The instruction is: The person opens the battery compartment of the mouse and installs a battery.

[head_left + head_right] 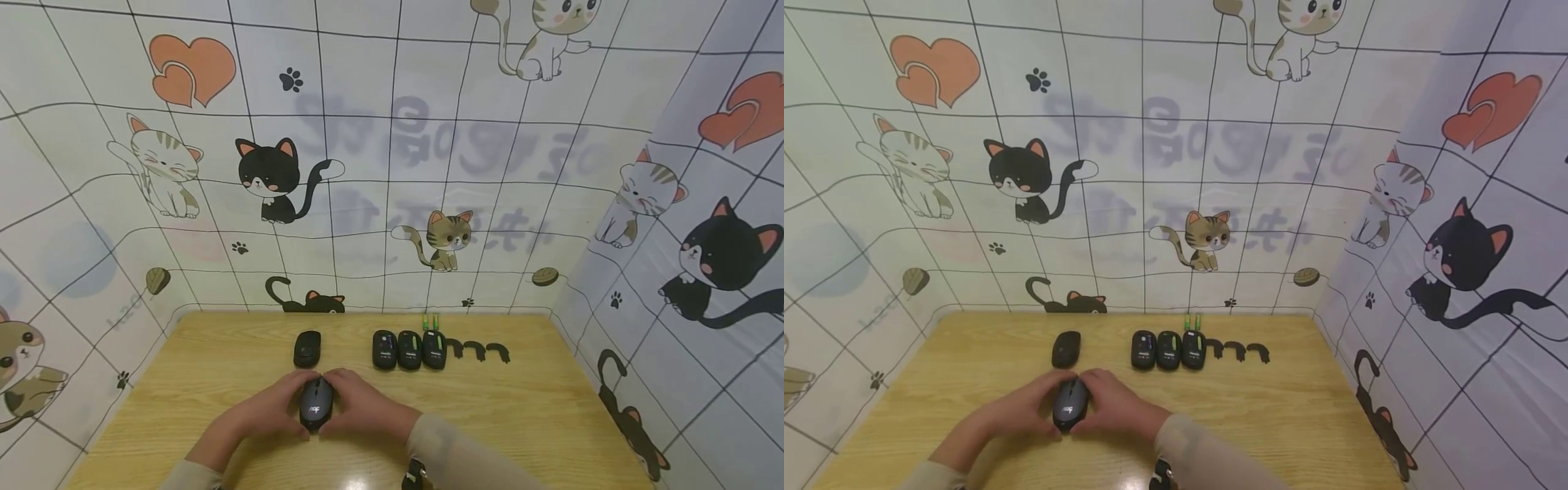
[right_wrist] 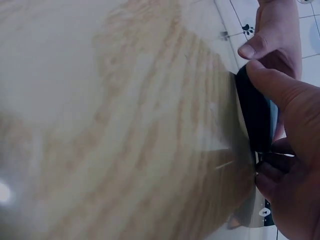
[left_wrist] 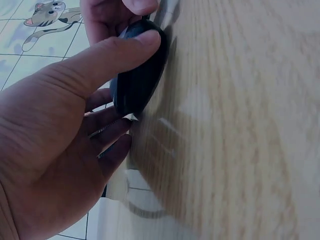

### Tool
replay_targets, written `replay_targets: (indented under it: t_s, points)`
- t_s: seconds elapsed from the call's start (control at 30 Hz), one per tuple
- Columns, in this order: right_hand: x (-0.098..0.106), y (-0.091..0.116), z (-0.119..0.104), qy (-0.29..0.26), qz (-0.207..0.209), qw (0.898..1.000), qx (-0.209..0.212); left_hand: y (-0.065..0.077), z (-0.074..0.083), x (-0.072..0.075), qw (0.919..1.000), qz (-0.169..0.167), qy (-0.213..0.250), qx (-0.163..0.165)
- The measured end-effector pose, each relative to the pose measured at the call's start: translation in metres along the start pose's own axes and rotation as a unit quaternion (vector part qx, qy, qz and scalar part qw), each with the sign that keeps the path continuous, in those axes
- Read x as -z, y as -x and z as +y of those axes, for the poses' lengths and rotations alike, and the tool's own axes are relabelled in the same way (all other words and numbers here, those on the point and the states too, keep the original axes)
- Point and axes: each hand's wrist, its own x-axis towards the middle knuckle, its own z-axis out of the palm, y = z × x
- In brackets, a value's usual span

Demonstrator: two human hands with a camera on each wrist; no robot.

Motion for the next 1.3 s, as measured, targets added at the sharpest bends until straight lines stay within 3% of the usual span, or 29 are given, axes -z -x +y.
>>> replay_targets:
  t_s: [0.27,0.53,0.87,1.1,1.3]
  points:
    - [-0.003,-0.002,-0.001,0.033,0.003,0.999,0.002,-0.003,-0.002,-0.001,0.9991,0.019,-0.032,-0.022]
    - [0.005,0.009,0.008,-0.004,0.011,1.0,0.008,-0.01,0.008,-0.006,0.9995,0.016,-0.022,-0.015]
    - [0.025,0.032,0.016,-0.034,0.017,0.999,0.012,-0.024,0.02,-0.022,0.9989,0.024,-0.025,-0.031]
    - [0.035,0.046,0.024,-0.039,0.03,0.999,0.007,-0.033,0.03,-0.031,0.9972,0.039,-0.025,-0.059]
    - [0.043,0.056,0.029,-0.054,0.038,0.998,-0.004,-0.042,0.039,-0.038,0.9969,0.045,-0.023,-0.06]
